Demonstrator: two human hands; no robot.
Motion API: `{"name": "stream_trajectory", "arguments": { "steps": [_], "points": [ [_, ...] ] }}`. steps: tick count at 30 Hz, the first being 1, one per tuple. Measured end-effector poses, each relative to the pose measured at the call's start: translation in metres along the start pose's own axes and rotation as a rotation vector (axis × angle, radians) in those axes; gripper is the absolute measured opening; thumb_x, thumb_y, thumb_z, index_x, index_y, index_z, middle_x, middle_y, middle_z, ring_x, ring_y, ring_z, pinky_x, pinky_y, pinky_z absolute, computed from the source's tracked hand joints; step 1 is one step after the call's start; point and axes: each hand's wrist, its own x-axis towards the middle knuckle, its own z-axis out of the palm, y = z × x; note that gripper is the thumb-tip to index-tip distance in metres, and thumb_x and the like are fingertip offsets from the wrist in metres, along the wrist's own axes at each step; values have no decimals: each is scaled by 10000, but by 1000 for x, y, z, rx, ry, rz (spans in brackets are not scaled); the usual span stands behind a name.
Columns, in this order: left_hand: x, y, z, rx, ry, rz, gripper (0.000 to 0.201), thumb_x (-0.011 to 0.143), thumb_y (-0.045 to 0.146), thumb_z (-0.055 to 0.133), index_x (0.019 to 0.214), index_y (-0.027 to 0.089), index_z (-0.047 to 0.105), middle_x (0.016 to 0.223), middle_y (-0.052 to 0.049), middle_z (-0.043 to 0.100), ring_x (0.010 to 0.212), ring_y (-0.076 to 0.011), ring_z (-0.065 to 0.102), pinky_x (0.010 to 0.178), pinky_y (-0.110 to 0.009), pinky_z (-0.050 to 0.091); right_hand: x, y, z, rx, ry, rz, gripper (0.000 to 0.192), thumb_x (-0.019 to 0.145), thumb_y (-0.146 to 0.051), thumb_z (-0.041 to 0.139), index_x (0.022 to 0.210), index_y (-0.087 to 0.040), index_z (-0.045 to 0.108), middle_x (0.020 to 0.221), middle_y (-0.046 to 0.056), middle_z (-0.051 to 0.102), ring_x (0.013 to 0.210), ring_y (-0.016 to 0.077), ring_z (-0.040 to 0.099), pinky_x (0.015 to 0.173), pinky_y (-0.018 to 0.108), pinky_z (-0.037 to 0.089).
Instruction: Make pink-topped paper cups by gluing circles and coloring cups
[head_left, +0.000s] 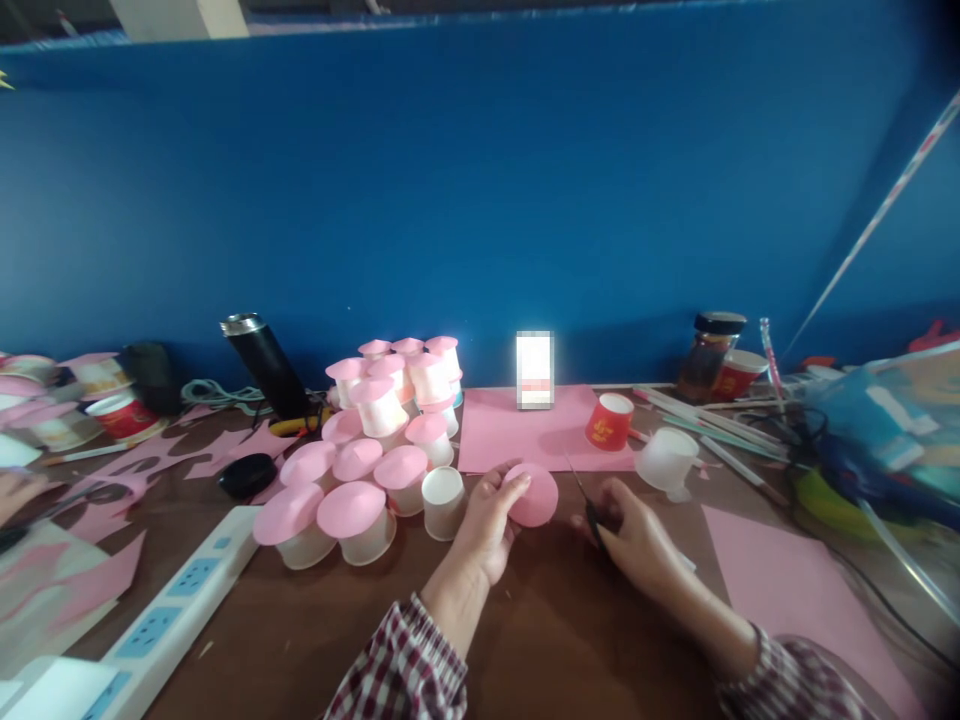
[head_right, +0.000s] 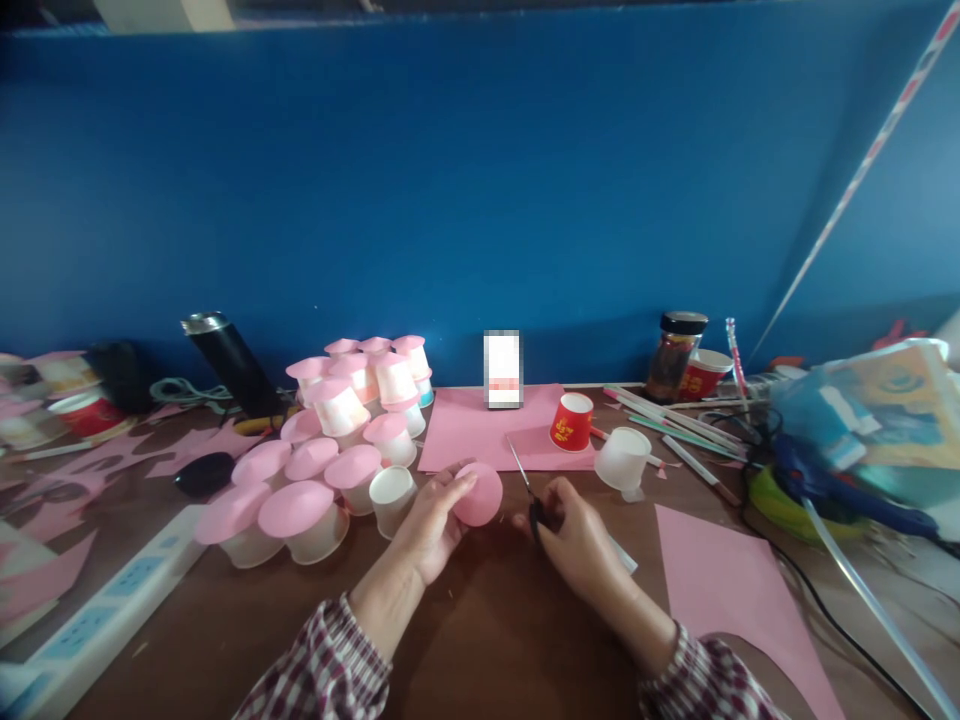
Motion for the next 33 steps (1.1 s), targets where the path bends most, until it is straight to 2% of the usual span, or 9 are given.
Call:
{"name": "stream_trajectory", "arguments": {
  "steps": [3,6,12,20,23,27,30,33],
  "points": [
    [-3,-1,1,-61,-65,-8,426,683,264,725,1072,173,577,886,-32,630,744,-124,588,607,-233,476,2,1,-3,-220,44,10,317,727,-464,625,720,-226,415,605,-30,547,551,142,492,521,257,364],
    [-6,-1,2,-102,-147,-9,477,644,246,762,1080,185,578,874,-16,616,724,-106,581,620,-225,467,2,-3,-5,-265,42,2,243,741,-425,586,770,-232,441,657,-3,607,591,177,558,546,280,394],
    [-10,-2,5,-104,-232,-28,410,648,238,778,1008,180,590,888,-17,606,752,-96,579,663,-211,460,-1,-6,-3,-334,18,16,198,713,-353,566,824,-233,455,763,33,659,697,221,622,588,299,430],
    [-11,-2,5,-66,-284,-18,367,699,260,738,1021,164,592,875,-32,627,746,-99,581,664,-207,446,-4,-5,-3,-382,-41,-112,342,748,-375,582,1028,-192,510,964,95,663,868,257,631,711,347,472],
    [-10,-3,4,-50,-285,-10,353,728,268,696,1047,167,584,881,-46,640,749,-120,590,650,-222,451,-6,-11,-4,-387,-38,-163,400,783,-346,554,1139,-171,500,1004,110,676,871,261,651,702,342,482],
    [-12,-5,5,-1,-270,11,373,732,260,684,1078,178,572,919,-49,643,796,-134,597,708,-243,458,-8,-18,-10,-512,-58,-148,324,812,-281,535,1120,-200,592,938,85,715,807,250,677,656,314,479],
    [-19,-7,8,68,-211,18,430,705,262,720,1096,185,561,944,-44,631,809,-130,589,717,-246,451,-8,-18,-14,-550,-17,-188,333,821,-275,543,1142,-226,613,1042,78,702,886,253,665,709,327,488],
    [-28,-10,8,128,-121,12,456,667,288,754,1072,187,571,904,-20,617,774,-118,579,696,-240,443,-5,-15,-15,-486,42,-207,351,804,-261,560,1149,-220,613,1076,80,690,957,252,642,780,345,488]
  ]
}}
